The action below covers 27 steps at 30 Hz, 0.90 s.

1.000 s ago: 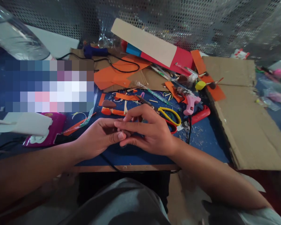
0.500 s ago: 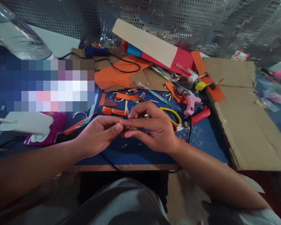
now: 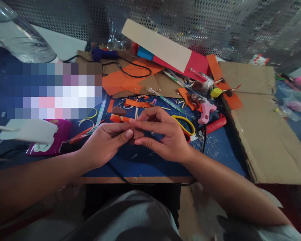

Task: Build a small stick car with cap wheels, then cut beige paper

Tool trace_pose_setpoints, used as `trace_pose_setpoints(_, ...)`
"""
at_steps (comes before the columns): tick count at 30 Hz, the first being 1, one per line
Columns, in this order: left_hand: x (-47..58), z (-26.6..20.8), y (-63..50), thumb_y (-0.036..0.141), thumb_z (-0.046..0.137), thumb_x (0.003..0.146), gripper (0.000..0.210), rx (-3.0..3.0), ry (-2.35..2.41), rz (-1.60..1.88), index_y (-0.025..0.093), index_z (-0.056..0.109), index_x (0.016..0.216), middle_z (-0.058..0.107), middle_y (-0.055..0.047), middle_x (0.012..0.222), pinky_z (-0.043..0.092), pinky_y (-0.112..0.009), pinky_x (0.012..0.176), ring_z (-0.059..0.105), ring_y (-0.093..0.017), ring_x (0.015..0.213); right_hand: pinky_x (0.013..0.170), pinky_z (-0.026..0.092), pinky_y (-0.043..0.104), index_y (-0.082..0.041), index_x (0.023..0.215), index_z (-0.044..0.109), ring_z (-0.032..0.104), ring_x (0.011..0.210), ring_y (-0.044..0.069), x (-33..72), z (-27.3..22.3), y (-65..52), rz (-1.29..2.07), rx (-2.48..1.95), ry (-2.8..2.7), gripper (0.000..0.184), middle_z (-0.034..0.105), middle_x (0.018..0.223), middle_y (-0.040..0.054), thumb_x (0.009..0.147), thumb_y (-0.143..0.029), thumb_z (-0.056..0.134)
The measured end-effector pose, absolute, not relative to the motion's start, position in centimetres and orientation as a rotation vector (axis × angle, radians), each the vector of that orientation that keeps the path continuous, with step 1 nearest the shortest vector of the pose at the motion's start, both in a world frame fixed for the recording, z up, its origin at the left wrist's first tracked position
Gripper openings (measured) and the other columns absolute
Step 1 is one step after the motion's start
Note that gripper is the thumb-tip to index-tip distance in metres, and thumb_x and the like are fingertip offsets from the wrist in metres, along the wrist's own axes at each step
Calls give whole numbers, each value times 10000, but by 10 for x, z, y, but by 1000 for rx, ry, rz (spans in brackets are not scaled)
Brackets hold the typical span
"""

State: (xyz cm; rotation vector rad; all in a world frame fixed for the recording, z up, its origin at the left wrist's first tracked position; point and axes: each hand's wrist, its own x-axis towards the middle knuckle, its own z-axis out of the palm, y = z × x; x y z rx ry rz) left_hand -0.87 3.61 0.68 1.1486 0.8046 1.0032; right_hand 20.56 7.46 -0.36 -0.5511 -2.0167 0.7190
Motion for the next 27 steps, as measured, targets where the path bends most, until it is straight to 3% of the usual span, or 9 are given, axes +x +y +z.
trace_pose_setpoints(3, -9, 9, 34, 488, 782, 943, 351, 1242, 751, 985, 144, 846, 968, 770, -70, 920, 556, -260, 787, 667, -151, 842, 888, 627, 410, -338, 1372, 762, 698, 1016, 223, 206, -2, 73, 682, -587, -2028, 437, 667, 1151, 80, 943, -403, 816)
trace_pose_setpoints(9, -8, 6, 33, 385, 880, 859, 264, 1265, 851, 990, 139, 837, 945, 811, -74, 935, 592, -262, 810, 724, -166, 865, 797, 623, 338, -302, 1298, 797, 704, 938, 187, 207, 2, 71, 541, -581, -2126, 352, 693, 1121, 74, 948, -342, 817)
trace_pose_setpoints(14, -8, 8, 35, 383, 880, 863, 227, 1224, 868, 1017, 162, 835, 878, 826, -47, 879, 607, -256, 799, 736, -150, 816, 917, 631, 396, -267, 1403, 732, 698, 1042, 231, 205, 1, 75, 501, -508, -2172, 546, 684, 1160, 96, 904, -457, 849)
trace_pose_setpoints(17, -7, 9, 35, 379, 859, 887, 214, 1190, 841, 1034, 167, 833, 871, 814, -30, 834, 607, -247, 767, 720, -131, 763, 902, 636, 401, -291, 1436, 708, 692, 1041, 239, 205, -1, 76, 465, -502, -2162, 648, 669, 1159, 89, 853, -515, 879)
trace_pose_setpoints(22, -7, 10, 36, 390, 887, 856, 218, 1141, 845, 997, 178, 851, 890, 830, -34, 865, 596, -250, 828, 741, -149, 823, 734, 617, 325, -339, 1333, 774, 685, 900, 185, 207, -2, 75, 380, -547, -2145, 518, 666, 1109, 55, 846, -462, 897)
trace_pose_setpoints(27, -9, 7, 35, 502, 824, 903, 338, 1183, 844, 952, 171, 859, 962, 821, -61, 921, 583, -277, 860, 724, -170, 862, 729, 614, 333, -322, 1271, 813, 678, 878, 182, 209, 0, 75, 433, -551, -2075, 461, 678, 1084, 59, 834, -425, 919)
